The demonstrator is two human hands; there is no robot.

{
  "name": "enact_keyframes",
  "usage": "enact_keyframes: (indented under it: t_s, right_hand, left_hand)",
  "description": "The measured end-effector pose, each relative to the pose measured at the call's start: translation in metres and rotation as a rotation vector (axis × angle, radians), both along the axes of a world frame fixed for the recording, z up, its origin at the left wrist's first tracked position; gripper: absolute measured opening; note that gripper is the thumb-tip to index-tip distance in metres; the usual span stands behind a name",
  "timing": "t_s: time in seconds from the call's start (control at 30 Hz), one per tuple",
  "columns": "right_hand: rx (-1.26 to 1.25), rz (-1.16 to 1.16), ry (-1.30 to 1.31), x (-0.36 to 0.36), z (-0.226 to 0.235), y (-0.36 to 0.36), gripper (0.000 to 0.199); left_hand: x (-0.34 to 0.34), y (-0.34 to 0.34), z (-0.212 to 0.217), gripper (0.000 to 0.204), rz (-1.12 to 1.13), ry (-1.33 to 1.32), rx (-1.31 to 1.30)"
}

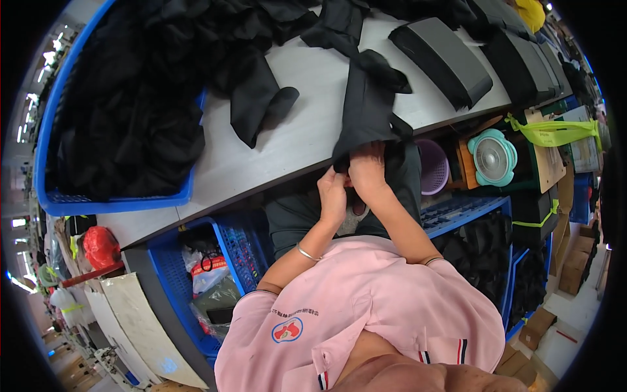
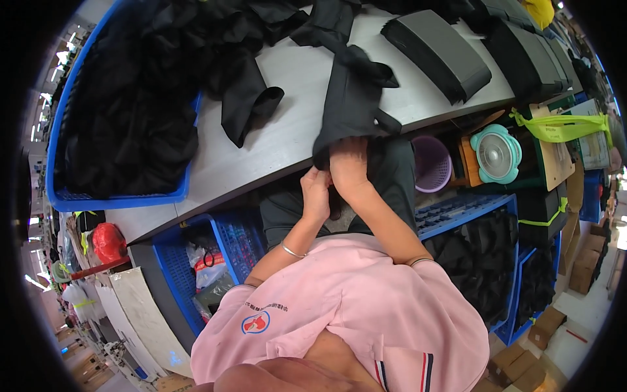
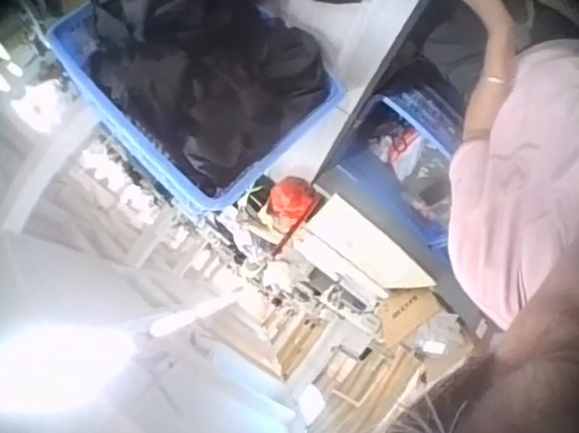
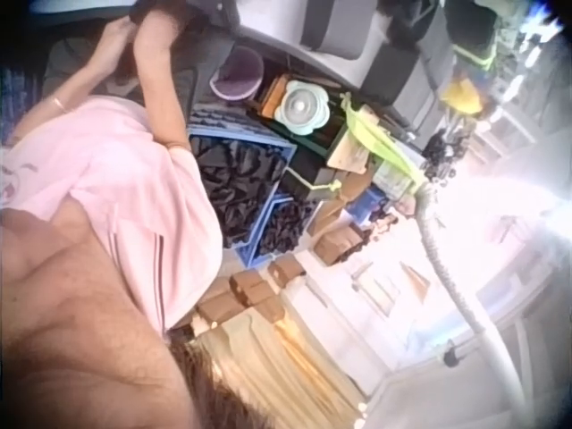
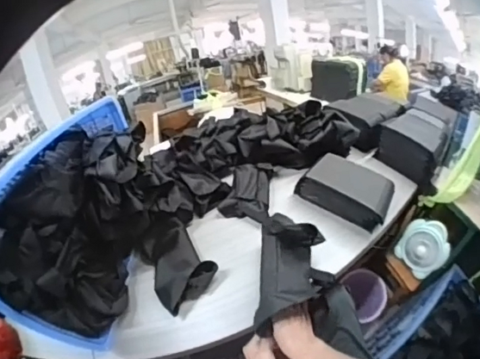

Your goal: Inspecting and sorting black fabric components at a manufacturing workstation.

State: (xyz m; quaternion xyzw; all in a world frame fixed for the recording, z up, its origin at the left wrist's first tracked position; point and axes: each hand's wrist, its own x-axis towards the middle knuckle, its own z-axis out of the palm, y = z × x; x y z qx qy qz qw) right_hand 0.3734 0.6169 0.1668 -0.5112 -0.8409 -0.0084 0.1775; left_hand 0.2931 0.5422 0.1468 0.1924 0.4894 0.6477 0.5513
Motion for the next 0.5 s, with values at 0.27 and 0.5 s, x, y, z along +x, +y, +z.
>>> enact_keyframes:
  t_s: [0.27,0.5]
  right_hand:
    - [-0.123,0.038,-0.016,-0.005,0.021,-0.025,0.029]
    - [0.027,0.111,0.233,0.002,0.0,-0.023,0.022]
  left_hand:
    - [0.009,-0.003,0.007,0.014,-0.073,-0.229,-0.18]
    - [0.014,-0.005,0.002,0.014,-0.207,-0.233,-0.117]
